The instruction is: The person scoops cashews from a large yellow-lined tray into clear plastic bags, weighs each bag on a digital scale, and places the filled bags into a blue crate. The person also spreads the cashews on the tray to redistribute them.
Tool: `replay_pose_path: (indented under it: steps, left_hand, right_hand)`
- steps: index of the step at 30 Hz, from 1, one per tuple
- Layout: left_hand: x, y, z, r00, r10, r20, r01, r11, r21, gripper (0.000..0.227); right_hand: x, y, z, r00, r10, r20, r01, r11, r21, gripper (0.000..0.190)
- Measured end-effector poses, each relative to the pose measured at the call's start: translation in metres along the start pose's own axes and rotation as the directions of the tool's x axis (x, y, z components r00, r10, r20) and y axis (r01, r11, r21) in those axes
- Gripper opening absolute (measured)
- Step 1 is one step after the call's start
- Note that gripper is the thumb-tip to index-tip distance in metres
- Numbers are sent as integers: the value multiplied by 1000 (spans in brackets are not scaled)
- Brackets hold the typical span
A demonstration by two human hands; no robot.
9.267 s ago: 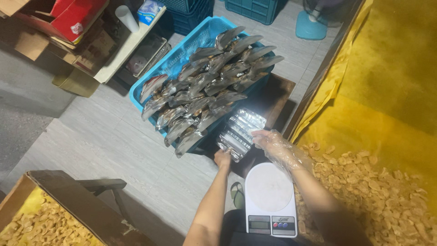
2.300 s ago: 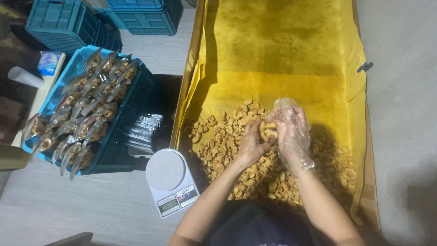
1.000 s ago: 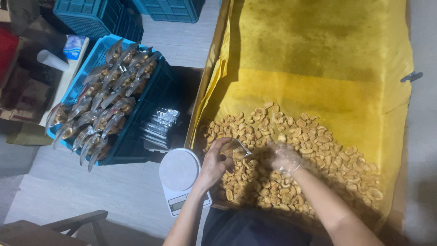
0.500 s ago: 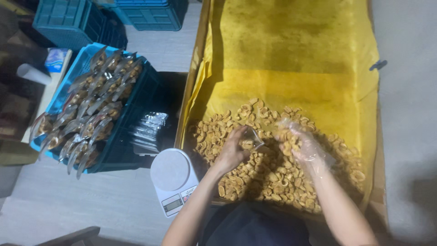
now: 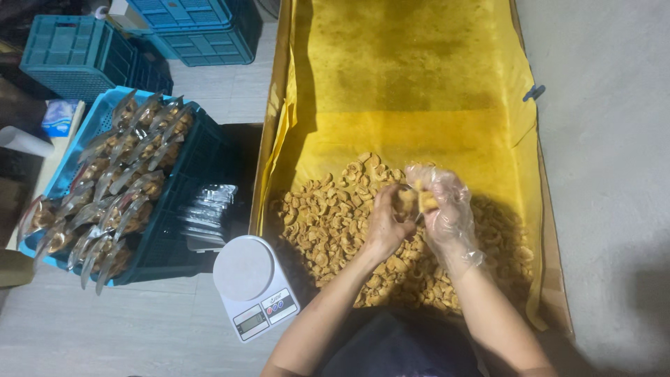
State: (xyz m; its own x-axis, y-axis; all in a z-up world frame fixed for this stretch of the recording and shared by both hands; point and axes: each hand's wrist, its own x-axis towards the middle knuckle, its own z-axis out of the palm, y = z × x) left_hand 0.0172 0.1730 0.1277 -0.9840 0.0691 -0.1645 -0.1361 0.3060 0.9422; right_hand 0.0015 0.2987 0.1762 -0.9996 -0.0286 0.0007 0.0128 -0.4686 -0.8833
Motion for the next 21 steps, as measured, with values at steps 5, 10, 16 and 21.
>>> replay_pose_path:
  steps: [5, 10, 16, 21]
  left_hand:
    - [-2, -1, -1, 992, -120, 48, 125, 986, -113, 85]
    - [1, 1, -4, 989, -129, 65, 136, 984, -114, 77]
    - [-7, 15, -31, 967, -238, 93, 253, 946, -205, 50]
    - [-31, 15, -69, 996, 12, 86, -31, 975, 222, 34]
  right_hand:
    - [-16, -33, 6, 994, 109, 28, -80, 859, -506, 47]
    - [-15, -49, 0, 960, 279, -29, -113, 290, -950, 57]
    - [-9, -54, -21, 939, 297, -171, -294, 441, -848, 81]
    - [-1, -35, -32, 712, 596, -372, -635, 320, -703, 68]
